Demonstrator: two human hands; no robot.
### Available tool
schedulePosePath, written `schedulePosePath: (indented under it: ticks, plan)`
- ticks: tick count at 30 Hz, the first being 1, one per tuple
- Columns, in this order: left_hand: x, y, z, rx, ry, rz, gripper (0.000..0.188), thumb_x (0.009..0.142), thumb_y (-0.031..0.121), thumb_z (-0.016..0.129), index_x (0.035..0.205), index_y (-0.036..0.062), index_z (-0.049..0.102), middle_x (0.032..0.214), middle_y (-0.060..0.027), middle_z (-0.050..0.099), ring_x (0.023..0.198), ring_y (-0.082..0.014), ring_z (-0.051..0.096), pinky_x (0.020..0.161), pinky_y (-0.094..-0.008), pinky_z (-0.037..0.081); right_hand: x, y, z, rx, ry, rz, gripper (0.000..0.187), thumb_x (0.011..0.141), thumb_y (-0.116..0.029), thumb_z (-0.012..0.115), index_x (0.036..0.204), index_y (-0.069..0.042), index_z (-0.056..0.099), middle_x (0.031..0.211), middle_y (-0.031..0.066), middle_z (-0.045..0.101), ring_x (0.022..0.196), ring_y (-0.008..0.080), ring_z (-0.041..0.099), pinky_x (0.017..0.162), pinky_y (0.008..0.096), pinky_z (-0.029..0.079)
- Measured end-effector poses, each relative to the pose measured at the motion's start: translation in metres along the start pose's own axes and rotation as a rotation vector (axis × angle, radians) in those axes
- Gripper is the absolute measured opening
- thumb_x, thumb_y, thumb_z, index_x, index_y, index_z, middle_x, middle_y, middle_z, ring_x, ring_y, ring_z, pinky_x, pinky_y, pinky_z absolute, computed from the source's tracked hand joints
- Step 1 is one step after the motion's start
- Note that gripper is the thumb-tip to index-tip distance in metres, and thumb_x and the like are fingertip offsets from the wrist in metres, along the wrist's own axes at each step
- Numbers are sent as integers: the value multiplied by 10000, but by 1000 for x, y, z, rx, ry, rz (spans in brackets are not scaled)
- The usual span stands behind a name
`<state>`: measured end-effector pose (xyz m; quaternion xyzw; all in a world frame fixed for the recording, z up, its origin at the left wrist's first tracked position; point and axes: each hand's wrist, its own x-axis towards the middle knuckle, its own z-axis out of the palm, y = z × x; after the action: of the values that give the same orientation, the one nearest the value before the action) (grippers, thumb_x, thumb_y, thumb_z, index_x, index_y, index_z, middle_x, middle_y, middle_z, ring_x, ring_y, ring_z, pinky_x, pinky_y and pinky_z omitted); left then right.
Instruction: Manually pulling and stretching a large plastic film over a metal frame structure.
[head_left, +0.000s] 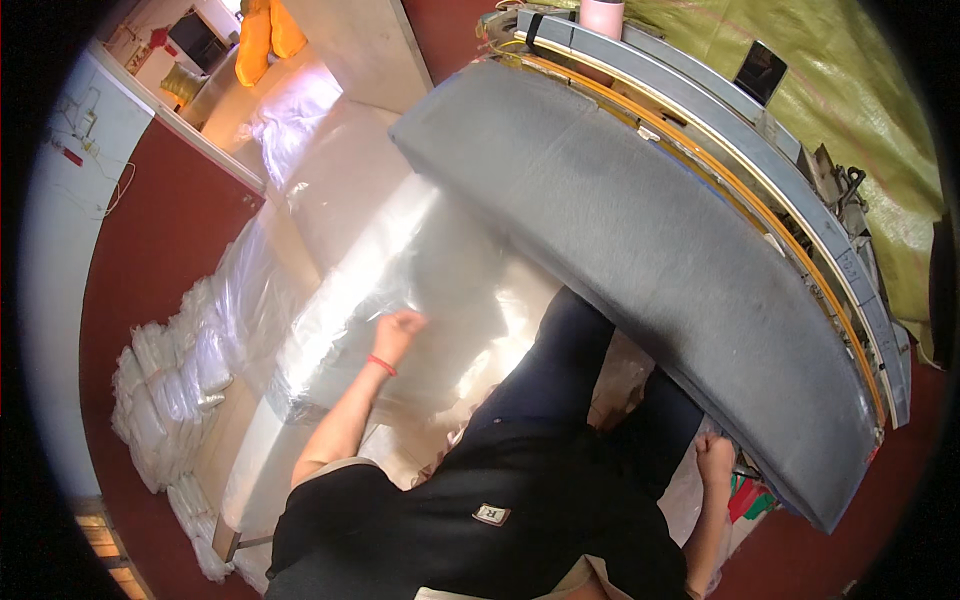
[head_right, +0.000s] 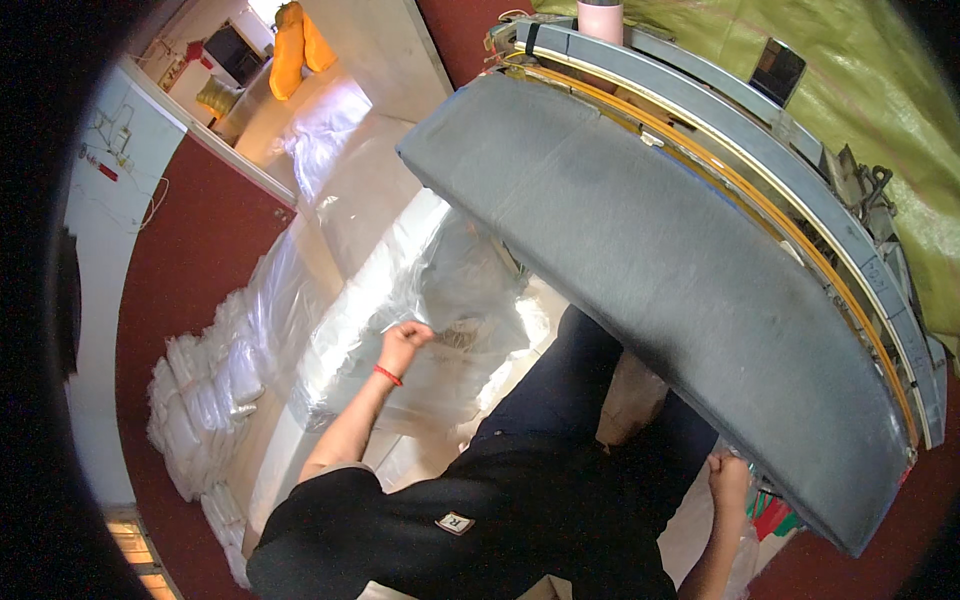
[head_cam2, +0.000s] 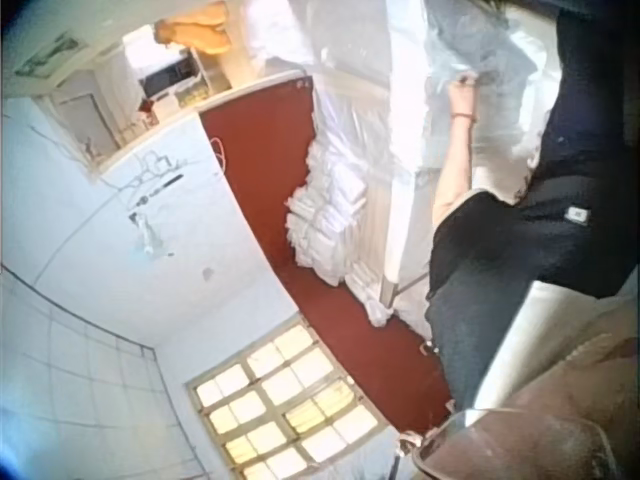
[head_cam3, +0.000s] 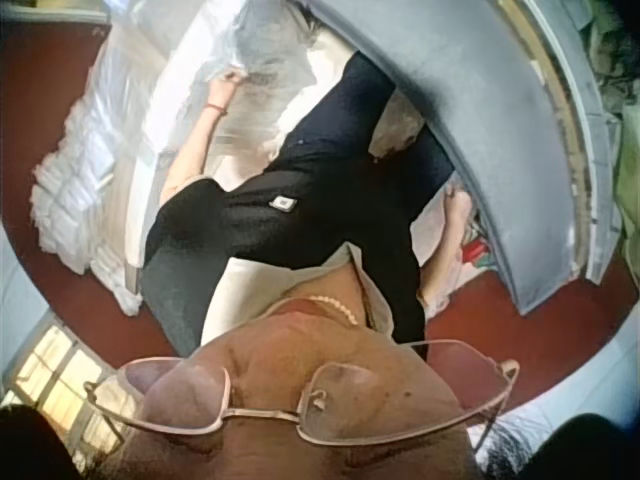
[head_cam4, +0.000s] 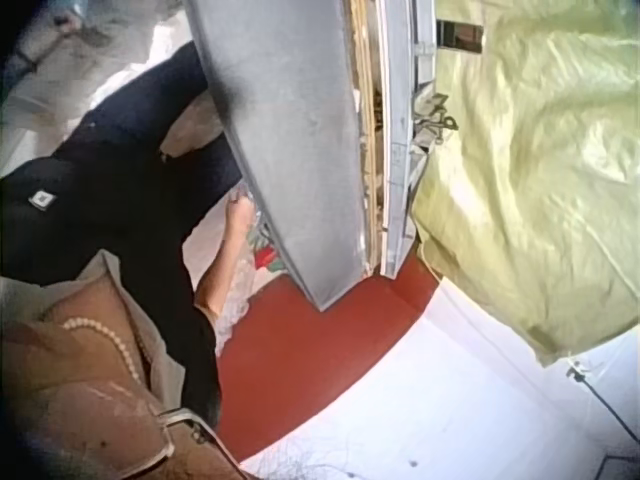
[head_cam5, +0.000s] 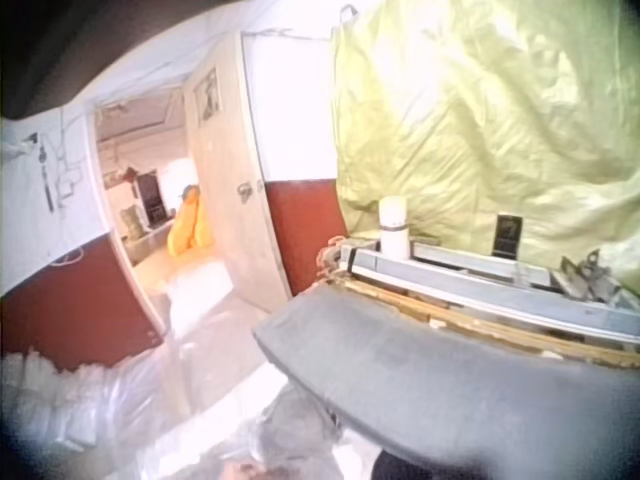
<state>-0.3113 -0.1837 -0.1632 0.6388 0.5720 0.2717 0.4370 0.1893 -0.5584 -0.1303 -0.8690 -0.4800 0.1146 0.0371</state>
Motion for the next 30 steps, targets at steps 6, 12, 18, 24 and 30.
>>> schedulePosePath:
  ticks: [6, 12, 18, 24, 30]
  plan:
    - [-96, 143, 119, -272, -609, 212, 63, 761, 73, 608, 795, 22, 624, 796, -47, 626, 728, -111, 575, 653, -241, 449, 48, -180, -82, 807, -173, -349, 224, 719, -127, 637, 914, -31, 586, 799, 98, 603, 711, 201, 589, 649, 283, 464]
    - [-119, 202, 189, -292, -997, 795, 63, 759, 86, 586, 760, 27, 608, 756, -83, 604, 705, -203, 589, 636, -286, 459, 89, -240, -77, 989, -395, -708, 603, 651, -145, 658, 1195, -42, 417, 1043, 78, 521, 966, 150, 468, 807, 266, 380]
    - [-111, 264, 151, -142, -901, 1039, 141, 760, 131, 582, 861, 33, 587, 900, -87, 595, 837, -247, 573, 713, -318, 456, 72, -186, -75, 1230, -507, -284, 166, 732, -123, 635, 827, -9, 562, 664, -15, 554, 608, 50, 484, 549, 198, 395]
    - [-80, 298, 145, 99, -907, 887, 258, 769, 215, 595, 936, 23, 559, 769, -104, 580, 716, -262, 560, 658, -330, 440, 36, -155, -127, 1527, -363, -330, 130, 746, -64, 619, 840, -29, 537, 707, -7, 569, 626, 33, 510, 546, 187, 404]
    - [-61, 386, 107, -161, -364, 990, 34, 782, 38, 541, 771, 13, 561, 690, -13, 537, 603, -75, 470, 545, -207, 384, 7, -109, -116, 949, -557, -589, 163, 710, -166, 662, 836, -71, 621, 809, 41, 611, 730, 145, 573, 672, 274, 454]
